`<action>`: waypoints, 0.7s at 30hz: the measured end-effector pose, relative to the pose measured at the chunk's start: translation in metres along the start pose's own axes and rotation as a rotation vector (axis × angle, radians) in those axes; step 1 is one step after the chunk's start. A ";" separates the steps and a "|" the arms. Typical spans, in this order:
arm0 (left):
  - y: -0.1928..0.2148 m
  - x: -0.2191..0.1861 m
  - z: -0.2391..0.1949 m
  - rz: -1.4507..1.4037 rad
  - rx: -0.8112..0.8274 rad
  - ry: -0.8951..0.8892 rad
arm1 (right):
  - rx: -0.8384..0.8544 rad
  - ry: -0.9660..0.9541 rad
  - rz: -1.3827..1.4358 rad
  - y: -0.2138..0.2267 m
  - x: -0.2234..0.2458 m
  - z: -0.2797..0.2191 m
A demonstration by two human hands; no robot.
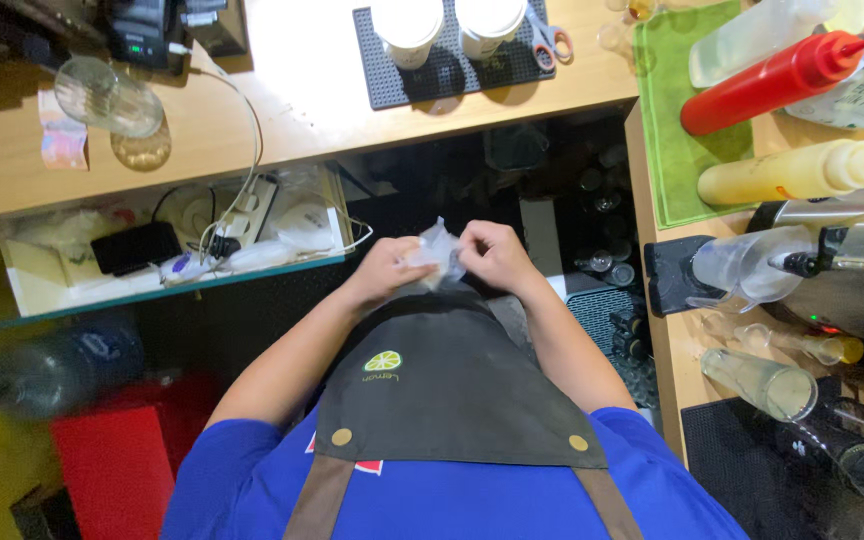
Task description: The person places lids on two coffee cups, opens a drawer to retrieve a plastic bag, and places small white items into the bag by hand.
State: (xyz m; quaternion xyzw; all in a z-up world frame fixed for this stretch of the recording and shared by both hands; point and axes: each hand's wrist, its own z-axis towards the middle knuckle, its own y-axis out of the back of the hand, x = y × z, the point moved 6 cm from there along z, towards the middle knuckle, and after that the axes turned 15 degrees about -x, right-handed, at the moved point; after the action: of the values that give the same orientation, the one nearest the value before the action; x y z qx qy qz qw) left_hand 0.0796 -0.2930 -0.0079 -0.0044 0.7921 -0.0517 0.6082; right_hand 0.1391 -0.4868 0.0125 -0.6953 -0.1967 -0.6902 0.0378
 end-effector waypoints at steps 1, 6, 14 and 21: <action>0.012 -0.008 0.005 0.149 -0.032 -0.167 | -0.101 0.008 -0.018 0.006 -0.006 0.003; 0.058 -0.015 0.026 0.123 -0.391 -0.395 | -0.103 -0.238 0.903 -0.010 -0.019 0.002; 0.045 0.002 0.047 -0.816 -0.184 0.301 | -0.002 -0.150 0.530 -0.046 -0.034 0.013; 0.025 -0.020 0.035 0.182 0.178 0.006 | -0.580 -0.281 0.614 -0.035 -0.063 0.039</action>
State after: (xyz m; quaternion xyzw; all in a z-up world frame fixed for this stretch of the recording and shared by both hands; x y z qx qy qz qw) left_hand 0.1199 -0.2691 0.0006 0.1216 0.7834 -0.0666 0.6059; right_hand 0.1660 -0.4556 -0.0581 -0.7903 0.2174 -0.5726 0.0170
